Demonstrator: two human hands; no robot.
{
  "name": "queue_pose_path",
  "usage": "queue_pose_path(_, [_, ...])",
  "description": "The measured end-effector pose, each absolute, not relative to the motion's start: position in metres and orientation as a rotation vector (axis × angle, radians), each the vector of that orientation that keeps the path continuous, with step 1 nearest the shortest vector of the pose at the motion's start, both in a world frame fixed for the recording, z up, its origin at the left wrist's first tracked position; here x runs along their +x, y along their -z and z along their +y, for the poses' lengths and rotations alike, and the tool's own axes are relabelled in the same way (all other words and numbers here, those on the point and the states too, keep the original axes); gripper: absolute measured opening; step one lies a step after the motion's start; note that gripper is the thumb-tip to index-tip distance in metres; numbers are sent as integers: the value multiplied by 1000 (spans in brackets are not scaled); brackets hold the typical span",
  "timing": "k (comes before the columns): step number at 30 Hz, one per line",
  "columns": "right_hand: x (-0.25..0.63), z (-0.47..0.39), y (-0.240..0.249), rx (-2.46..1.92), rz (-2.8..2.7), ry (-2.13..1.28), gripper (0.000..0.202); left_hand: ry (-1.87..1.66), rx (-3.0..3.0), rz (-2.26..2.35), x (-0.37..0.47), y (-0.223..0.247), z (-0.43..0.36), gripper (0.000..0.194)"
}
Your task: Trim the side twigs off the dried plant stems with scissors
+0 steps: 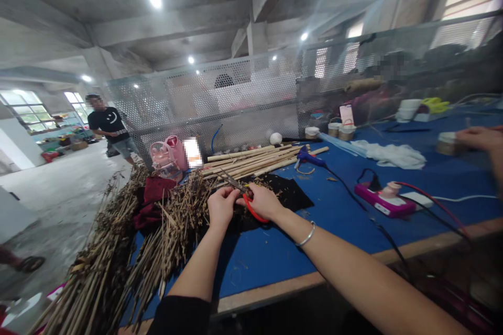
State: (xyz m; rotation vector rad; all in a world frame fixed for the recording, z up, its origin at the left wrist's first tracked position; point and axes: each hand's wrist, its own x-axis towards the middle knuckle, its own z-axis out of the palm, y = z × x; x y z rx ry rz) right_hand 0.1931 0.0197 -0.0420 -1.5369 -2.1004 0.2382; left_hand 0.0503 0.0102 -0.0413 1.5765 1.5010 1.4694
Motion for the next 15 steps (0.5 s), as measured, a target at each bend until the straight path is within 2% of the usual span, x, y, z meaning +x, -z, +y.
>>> queue_pose_path(15, [194, 27, 51, -1522, -2149, -229, 45, -1475, 1586, 1415, 48, 45, 13, 29])
